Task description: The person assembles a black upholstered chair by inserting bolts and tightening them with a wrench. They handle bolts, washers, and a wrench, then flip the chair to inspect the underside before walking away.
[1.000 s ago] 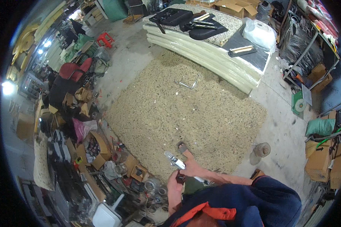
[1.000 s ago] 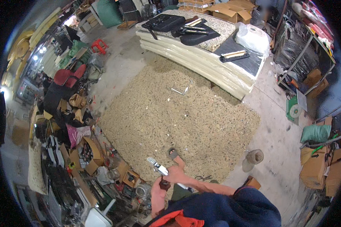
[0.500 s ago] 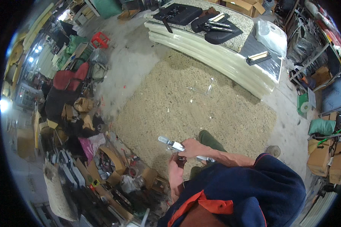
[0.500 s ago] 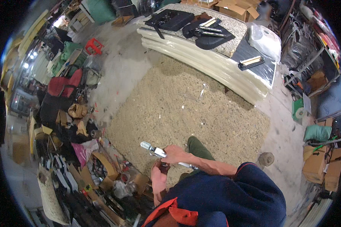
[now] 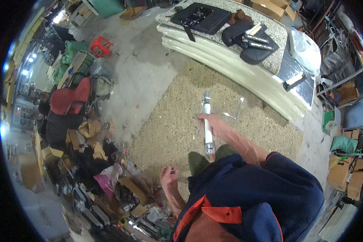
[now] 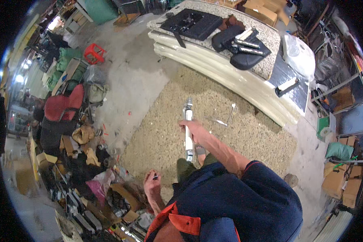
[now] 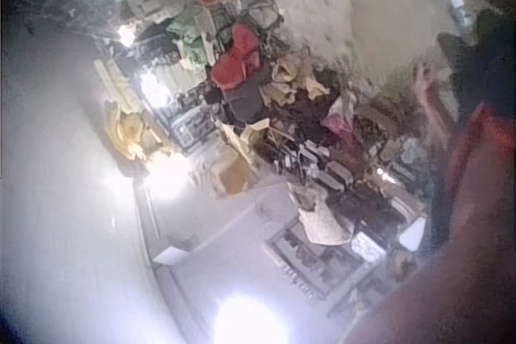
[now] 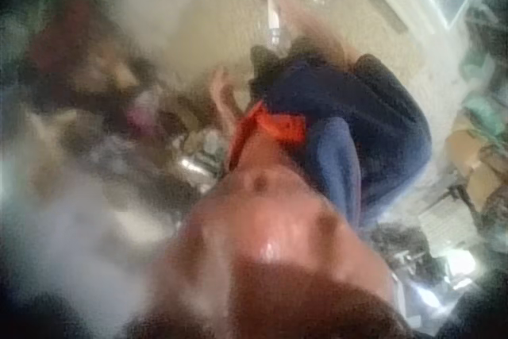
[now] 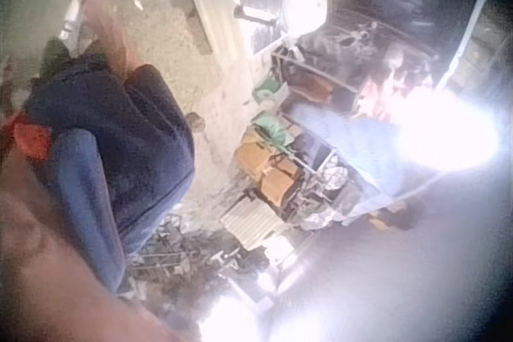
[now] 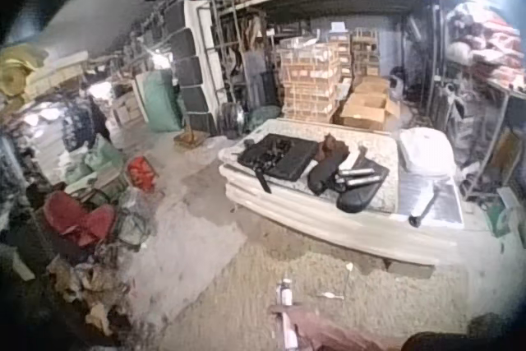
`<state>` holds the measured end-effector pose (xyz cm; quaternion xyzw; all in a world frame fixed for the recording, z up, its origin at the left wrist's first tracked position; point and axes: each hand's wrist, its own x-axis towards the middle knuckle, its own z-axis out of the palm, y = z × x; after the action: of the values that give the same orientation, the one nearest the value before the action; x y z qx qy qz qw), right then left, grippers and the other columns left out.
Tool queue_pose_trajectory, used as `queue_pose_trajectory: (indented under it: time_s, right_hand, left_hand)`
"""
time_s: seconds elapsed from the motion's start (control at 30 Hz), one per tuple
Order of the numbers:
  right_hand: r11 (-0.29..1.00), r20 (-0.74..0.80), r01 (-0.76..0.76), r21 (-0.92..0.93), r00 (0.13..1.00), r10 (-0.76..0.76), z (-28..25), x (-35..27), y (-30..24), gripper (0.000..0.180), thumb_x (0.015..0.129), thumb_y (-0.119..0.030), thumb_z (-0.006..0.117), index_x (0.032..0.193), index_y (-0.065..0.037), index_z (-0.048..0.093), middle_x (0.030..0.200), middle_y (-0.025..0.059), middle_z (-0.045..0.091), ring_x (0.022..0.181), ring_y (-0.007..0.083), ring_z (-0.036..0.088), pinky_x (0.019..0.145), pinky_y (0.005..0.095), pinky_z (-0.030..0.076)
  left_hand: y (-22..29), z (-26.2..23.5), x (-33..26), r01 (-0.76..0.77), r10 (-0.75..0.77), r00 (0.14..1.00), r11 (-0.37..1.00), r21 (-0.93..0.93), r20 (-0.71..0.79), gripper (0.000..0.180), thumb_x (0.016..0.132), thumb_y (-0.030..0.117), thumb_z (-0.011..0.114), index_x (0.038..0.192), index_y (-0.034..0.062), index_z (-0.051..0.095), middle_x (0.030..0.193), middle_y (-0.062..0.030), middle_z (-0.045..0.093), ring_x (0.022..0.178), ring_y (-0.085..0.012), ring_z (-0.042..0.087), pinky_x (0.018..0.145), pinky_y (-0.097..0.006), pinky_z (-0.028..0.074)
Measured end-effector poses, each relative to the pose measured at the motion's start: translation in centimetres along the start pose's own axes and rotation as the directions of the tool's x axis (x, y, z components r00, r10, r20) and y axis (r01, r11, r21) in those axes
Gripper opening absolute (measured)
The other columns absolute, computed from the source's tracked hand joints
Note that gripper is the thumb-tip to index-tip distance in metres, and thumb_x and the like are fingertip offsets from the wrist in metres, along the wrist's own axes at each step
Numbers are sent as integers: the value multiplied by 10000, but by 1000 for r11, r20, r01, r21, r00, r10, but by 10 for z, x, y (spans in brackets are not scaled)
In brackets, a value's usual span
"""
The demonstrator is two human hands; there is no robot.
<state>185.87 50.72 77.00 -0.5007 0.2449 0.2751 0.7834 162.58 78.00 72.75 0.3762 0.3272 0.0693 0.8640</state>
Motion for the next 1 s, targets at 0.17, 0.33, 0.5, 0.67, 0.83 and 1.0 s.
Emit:
queue_pose_trajectory:
  time_s: [0.17,0.33,0.5,0.67,0.83,1.0]
  right_hand:
    - [983,-90,35,183,996,-18,30,90,-60,189,905,-192,737,959,-38,643,747,18,585,598,124,535,500,294,418]
    - [975,-281,46,219,959,18,55,199,-104,236,868,-212,759,915,-37,608,693,30,578,543,156,514,466,339,380]
    - [982,-452,95,161,892,-12,70,298,-166,229,864,-242,763,864,-55,632,677,36,584,535,159,513,446,353,368]
    - [982,-559,162,93,825,-83,66,365,-242,212,860,-227,747,850,-45,640,677,49,591,532,156,523,451,351,371]
    - [962,-645,274,-5,734,-213,48,443,-332,228,854,-214,734,841,-8,637,675,69,598,536,172,540,459,358,377]
    - [979,-689,195,-54,702,-178,-14,563,-426,265,842,-219,743,863,28,648,687,97,618,580,218,588,508,391,435]
  left_hand:
    - [54,34,113,89,-89,996,996,-5,2,177,946,112,711,1087,22,654,927,-85,682,796,-183,651,664,-285,514]
    - [91,81,266,87,-91,996,985,148,18,190,944,118,714,1100,20,668,906,-79,689,800,-165,653,627,-255,470]
    - [156,183,447,71,-124,989,874,480,78,126,959,120,679,1033,19,686,882,-75,708,728,-149,648,610,-250,475]
    - [243,303,571,-61,-210,940,673,737,269,93,970,77,638,1040,21,659,869,-78,710,674,-138,643,564,-255,473]
    - [270,424,690,-88,-341,909,406,910,241,96,986,61,619,1057,2,646,885,-109,712,676,-152,664,547,-258,504]
    - [249,535,789,-178,-395,863,346,921,316,97,981,43,624,1062,-6,645,913,-135,713,719,-180,689,589,-279,555]
